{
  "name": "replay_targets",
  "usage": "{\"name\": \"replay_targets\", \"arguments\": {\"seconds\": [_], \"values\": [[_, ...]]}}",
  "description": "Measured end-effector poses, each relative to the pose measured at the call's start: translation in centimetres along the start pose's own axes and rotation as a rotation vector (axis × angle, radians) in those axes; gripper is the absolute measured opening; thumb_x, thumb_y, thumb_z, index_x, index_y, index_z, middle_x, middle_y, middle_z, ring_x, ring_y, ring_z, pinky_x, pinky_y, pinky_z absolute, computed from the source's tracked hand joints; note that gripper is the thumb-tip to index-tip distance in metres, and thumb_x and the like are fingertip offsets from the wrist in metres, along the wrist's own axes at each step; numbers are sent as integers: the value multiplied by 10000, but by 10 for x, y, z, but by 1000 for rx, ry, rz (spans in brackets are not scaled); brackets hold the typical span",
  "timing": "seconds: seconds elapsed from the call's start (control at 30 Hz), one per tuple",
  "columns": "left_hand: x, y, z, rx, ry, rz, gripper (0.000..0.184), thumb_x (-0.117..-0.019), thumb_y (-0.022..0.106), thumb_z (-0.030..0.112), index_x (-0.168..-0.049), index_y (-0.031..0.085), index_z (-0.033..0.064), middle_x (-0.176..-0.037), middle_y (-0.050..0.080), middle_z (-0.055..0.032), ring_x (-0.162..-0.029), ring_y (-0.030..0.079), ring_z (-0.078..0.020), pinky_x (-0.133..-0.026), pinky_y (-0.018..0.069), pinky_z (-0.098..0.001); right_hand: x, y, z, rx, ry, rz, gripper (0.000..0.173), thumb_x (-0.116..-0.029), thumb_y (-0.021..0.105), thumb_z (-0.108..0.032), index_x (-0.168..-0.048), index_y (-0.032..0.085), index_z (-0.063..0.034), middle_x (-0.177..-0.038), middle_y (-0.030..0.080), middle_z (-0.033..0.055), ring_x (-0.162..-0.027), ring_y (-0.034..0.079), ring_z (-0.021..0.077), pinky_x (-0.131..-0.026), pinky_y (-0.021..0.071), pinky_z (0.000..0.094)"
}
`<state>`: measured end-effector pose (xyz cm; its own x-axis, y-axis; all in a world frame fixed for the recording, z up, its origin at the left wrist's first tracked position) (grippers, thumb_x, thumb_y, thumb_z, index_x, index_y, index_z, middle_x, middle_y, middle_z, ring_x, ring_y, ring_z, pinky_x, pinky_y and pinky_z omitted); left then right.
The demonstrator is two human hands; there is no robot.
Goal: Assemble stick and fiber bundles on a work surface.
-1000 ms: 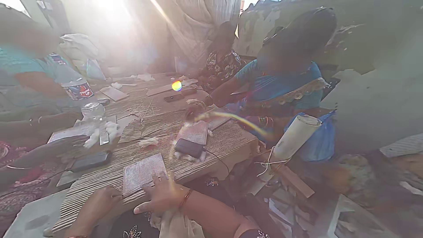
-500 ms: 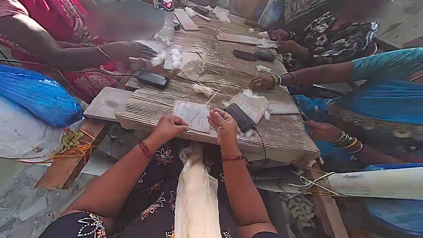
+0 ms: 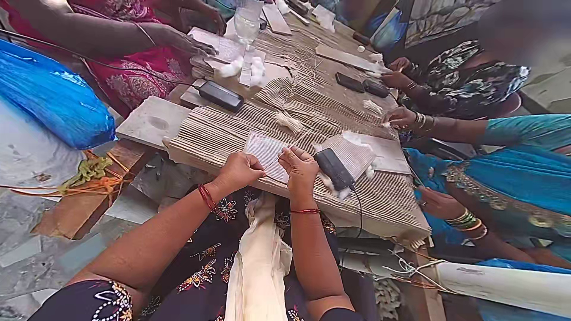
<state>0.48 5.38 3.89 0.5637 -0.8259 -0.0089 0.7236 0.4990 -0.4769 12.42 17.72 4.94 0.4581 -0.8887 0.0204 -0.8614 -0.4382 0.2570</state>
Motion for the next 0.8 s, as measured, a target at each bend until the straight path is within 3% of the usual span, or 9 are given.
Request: {"name": "replay_targets", "arguments": {"seconds": [0.33,0.5,0.6,0.8], "values": [[-2,19,-4,82,-66,-97,83,-917,788,111,-882,756,43,-742,667,-27,-664,569,-84,-661,481,-303,-20,-10,-5,-18,38,68,98,-948,659,56,-1016,652,-14,-794,723,13,-651,709,85,-661,618,229],[-8,17,-14,183,-113,-76,99,-898,801,97,-853,743,30,-719,655,-30,-642,559,-81,-644,478,-295,-35,0,-8,-8,47,33,78,-955,643,64,-1012,655,12,-787,720,36,-640,707,103,-649,622,246],[-9,12,-17,161,-122,-48,114,-893,811,114,-839,746,37,-693,641,-36,-612,535,-100,-613,458,-319,-33,10,-5,13,64,-25,95,-972,629,48,-1054,642,1,-842,735,35,-698,726,107,-695,628,253],[-8,8,-17,105,-127,-18,114,-896,812,130,-843,753,49,-717,662,-38,-639,566,-116,-631,475,-344,-27,17,2,19,43,-24,116,-942,666,61,-1036,665,-7,-806,735,11,-679,724,90,-688,627,241]]}}
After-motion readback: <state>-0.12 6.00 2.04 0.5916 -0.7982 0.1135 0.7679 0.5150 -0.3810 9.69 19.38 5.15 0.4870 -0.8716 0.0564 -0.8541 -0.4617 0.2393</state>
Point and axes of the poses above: each hand's wrist, its own x-axis away from the middle knuckle, its own y-axis out of the palm, z = x × y, the point moved 10 cm from there along -x, towards the middle knuckle
